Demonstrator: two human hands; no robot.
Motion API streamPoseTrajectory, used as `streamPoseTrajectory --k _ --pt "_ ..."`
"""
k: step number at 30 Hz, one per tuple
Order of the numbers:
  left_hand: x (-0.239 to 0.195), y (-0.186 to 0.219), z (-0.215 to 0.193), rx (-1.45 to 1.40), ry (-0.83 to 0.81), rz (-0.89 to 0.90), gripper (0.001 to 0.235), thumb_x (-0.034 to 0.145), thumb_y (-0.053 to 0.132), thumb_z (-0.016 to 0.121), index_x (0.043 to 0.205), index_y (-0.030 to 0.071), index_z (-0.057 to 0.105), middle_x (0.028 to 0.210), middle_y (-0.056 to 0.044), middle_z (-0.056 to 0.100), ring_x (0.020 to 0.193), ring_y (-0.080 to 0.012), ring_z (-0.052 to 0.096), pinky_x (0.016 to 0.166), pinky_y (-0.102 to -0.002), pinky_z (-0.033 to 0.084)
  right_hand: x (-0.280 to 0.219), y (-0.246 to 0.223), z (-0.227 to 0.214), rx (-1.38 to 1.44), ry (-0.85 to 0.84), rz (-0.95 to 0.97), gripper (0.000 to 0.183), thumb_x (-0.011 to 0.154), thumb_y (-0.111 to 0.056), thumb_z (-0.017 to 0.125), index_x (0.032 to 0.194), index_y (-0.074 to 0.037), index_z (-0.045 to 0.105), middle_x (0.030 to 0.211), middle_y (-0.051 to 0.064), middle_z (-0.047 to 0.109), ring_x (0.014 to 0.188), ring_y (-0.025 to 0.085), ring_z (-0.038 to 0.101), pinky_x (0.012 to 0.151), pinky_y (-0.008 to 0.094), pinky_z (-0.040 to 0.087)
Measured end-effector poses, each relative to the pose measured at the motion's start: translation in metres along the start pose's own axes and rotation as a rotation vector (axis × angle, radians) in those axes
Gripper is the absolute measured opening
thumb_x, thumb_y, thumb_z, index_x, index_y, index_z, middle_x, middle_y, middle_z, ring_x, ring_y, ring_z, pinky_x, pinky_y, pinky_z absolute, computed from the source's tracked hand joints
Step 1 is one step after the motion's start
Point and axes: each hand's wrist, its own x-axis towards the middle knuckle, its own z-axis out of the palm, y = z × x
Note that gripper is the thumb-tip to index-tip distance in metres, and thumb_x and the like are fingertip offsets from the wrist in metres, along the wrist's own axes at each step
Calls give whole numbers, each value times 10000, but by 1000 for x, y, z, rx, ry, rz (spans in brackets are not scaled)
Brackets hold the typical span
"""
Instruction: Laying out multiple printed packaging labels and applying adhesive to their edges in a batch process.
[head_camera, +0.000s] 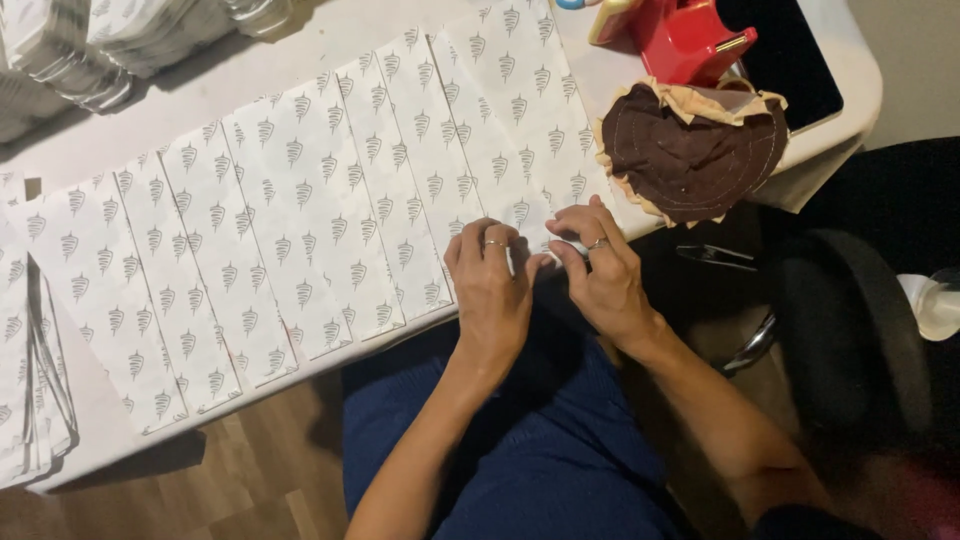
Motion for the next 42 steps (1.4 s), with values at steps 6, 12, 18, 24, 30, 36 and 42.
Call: streamPoseTrajectory --k 6,12,18,24,30,36,42 --pt "-2 -1 -21 -295 -75 -107 264 795 1 792 986 57 618 980 -58 611 1079 -337 661 968 -478 494 4 -5 -4 49 -29 14 88 999 -69 659 1081 -45 642 1058 65 674 1043 285 714 1186 496 389" --pt "-7 9 -21 -266 -22 -123 246 839 -85 705 1026 56 629 1010 -87 613 1058 -359 671 965 -457 508 1 -19 3 -69 9 -5 261 948 -174 756 1104 -30 606 1071 111 633 1031 338 701 1178 528 384" --pt "-19 14 -19 -199 131 67 263 847 -157 617 1064 -10 632 1094 -168 623 1105 -380 654 1031 -463 504 1 -17 -1 -32 9 -38 205 948 -33 729 1124 14 634 1095 132 632 1050 351 698 1142 506 441" --pt "-37 -11 -61 -126 213 172 204 883 -47 708 1068 37 689 1183 -142 685 1116 -327 688 1083 -437 504 11 -33 -11 44 31 -25 154 955 70 687 1089 -7 694 1123 124 695 1078 323 715 1109 473 491" --pt "-37 -34 -87 -136 162 150 276 866 -16 759 1120 26 662 1234 -174 663 1161 -353 676 1105 -481 486 9 -41 18 177 -172 -254 265 872 -45 794 1128 1 745 1223 178 717 1149 357 696 1084 477 515" --pt "-34 -39 -81 -162 84 147 272 886 12 760 1132 16 644 1265 -190 646 1212 -364 653 1135 -503 453 9 -40 20 164 -229 -301 210 916 -33 735 1118 23 735 1194 192 734 1096 339 722 1095 504 503" --pt "-37 -44 -71 -148 58 152 242 829 -21 795 1034 19 673 1192 -164 666 1146 -328 703 1124 -515 480 10 -34 16 174 -210 -331 155 904 24 740 1059 37 745 1132 205 750 1015 337 747 1075 515 524"
